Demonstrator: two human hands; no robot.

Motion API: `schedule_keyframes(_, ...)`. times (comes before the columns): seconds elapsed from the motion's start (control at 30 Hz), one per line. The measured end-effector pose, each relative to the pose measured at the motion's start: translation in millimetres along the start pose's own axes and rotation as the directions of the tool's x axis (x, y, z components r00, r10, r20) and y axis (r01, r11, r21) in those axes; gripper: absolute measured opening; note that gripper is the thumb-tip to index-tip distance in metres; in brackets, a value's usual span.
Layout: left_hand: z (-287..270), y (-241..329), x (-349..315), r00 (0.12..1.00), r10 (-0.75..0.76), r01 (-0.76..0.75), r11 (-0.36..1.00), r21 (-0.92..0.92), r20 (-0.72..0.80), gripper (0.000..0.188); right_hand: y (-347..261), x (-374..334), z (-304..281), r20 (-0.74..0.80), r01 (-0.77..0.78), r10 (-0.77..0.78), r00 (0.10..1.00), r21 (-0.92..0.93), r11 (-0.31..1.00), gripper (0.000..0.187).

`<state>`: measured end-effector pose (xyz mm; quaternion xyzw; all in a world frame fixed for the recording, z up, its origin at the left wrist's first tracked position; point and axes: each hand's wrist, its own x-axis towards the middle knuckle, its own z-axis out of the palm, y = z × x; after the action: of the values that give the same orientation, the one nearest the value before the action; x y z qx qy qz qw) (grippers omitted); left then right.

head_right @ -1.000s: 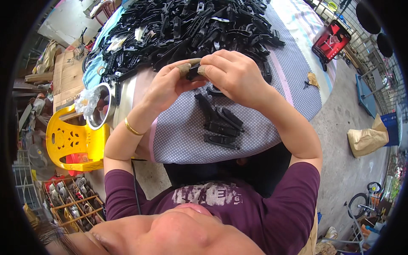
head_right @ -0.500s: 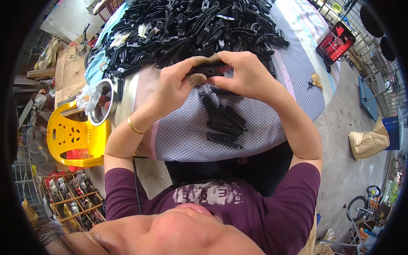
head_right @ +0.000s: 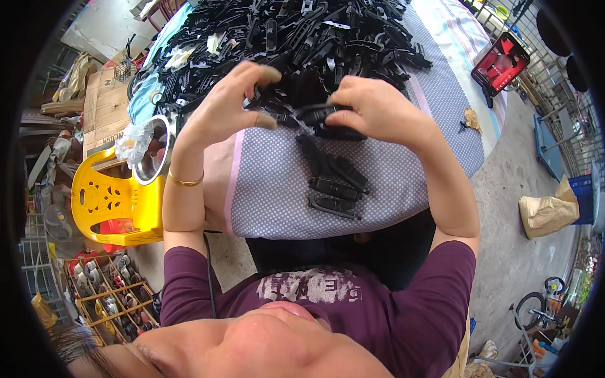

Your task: Assembling small black plastic components by snapping pieces together.

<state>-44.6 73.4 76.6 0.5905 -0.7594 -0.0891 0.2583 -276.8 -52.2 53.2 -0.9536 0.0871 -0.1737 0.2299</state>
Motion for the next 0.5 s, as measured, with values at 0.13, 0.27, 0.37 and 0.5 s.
schedule_keyframes(0.13, 19, 8, -3, 0.985, -0.117, 0.093, 0.978, 0.185, 0.124, 0.041, -2, 1, -1, 0.283, -0.027, 0.009, 0.959, 0.06, 0.998, 0.029)
schedule_keyframes(0.27, 44, 6, 1, 0.994, -0.105, 0.104, 0.994, 0.046, 0.011, 0.033, -6, 2, -8, 0.512, -0.112, 0.003, 0.859, 0.182, 0.977, 0.037)
schedule_keyframes(0.37, 62, 11, 4, 0.996, -0.057, 0.053, 0.997, -0.061, -0.069, 0.031, -6, 3, -8, 0.603, -0.112, -0.021, 0.798, 0.183, 0.977, 0.051)
schedule_keyframes(0.5, 67, 14, 10, 0.982, -0.053, 0.027, 0.99, -0.139, -0.182, 0.027, -13, 10, 2, 0.045, -0.101, 0.104, 0.994, -0.054, 0.993, 0.036)
